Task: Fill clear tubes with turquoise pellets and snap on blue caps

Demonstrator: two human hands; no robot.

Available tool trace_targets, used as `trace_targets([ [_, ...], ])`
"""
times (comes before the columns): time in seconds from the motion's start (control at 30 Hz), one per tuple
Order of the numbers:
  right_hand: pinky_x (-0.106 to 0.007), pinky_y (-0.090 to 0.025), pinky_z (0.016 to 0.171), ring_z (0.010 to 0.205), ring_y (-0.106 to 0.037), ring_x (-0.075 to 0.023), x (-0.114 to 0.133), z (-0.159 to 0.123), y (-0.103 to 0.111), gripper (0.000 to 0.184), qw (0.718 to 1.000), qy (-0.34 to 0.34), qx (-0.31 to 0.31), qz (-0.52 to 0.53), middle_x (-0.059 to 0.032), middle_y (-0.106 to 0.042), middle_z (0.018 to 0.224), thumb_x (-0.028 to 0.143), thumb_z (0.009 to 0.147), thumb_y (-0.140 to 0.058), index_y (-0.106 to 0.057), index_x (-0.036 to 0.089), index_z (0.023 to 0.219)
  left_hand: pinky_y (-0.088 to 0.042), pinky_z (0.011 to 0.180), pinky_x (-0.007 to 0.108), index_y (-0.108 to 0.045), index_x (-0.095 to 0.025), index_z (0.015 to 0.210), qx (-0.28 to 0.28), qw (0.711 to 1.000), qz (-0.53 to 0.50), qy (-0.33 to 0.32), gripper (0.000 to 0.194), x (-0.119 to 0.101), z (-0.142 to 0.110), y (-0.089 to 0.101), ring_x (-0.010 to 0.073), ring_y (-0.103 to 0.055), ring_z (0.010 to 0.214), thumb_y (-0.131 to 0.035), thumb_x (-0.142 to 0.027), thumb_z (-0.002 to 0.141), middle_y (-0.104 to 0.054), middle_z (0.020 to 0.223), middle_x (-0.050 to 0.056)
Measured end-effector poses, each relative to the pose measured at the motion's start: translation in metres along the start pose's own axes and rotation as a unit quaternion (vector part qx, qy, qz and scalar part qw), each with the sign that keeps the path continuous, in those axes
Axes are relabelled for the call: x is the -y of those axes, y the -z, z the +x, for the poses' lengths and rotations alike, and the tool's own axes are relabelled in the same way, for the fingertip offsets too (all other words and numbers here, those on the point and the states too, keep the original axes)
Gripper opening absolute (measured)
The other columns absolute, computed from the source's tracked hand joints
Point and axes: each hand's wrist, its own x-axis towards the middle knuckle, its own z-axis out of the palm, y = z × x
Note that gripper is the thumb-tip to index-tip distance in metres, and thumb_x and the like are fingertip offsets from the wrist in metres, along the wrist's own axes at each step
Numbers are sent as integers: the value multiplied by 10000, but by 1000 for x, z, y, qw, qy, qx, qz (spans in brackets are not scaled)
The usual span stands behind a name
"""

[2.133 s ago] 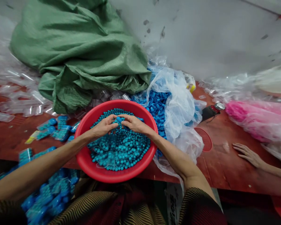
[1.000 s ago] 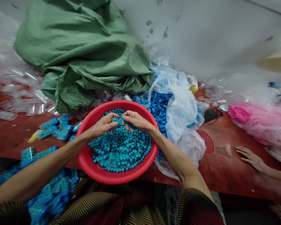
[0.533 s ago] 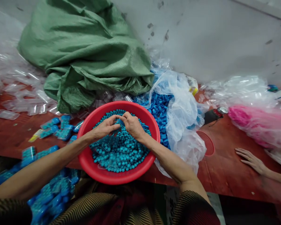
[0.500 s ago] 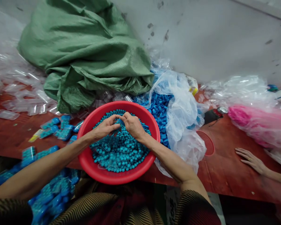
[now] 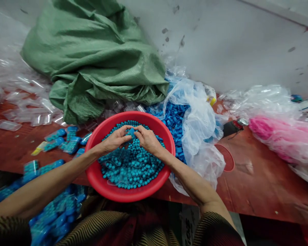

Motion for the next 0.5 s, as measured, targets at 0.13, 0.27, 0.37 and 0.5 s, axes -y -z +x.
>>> trace_targets([
  [0.13,-185,-399,449,427,-493,-54,-4,2,-4,227,998,-16,-10,67,49,-534,674,299,910,-407,-548,181,1043,-321,375,173,-428,-193,1200,-2,1000,-9,6,429,0,-2,1,56,-500,454,-559,-317,811,-511,737,-44],
  [0.27,-193,-390,473,456,-462,-63,-5,1,-3,239,999,3,9,44,43,-520,646,274,906,-411,-579,168,1039,-328,377,171,-410,-196,1233,-16,999,-29,17,491,-3,-3,1,40,-494,460,-584,-311,789,-538,823,-24],
  [0.37,-212,-404,536,539,-494,-90,-4,1,1,246,1000,15,-5,-3,26,-534,647,280,892,-447,-610,158,1032,-348,387,168,-433,-184,1216,-30,999,-36,13,484,-5,-3,-1,39,-464,457,-594,-283,770,-508,745,-43],
  [0.5,-226,-431,592,584,-531,-108,-4,2,-2,261,999,21,-13,-23,15,-575,657,307,894,-458,-636,167,1023,-372,387,170,-482,-177,1148,-57,998,-36,-7,411,-2,-3,-4,40,-431,444,-590,-259,760,-474,686,-56],
])
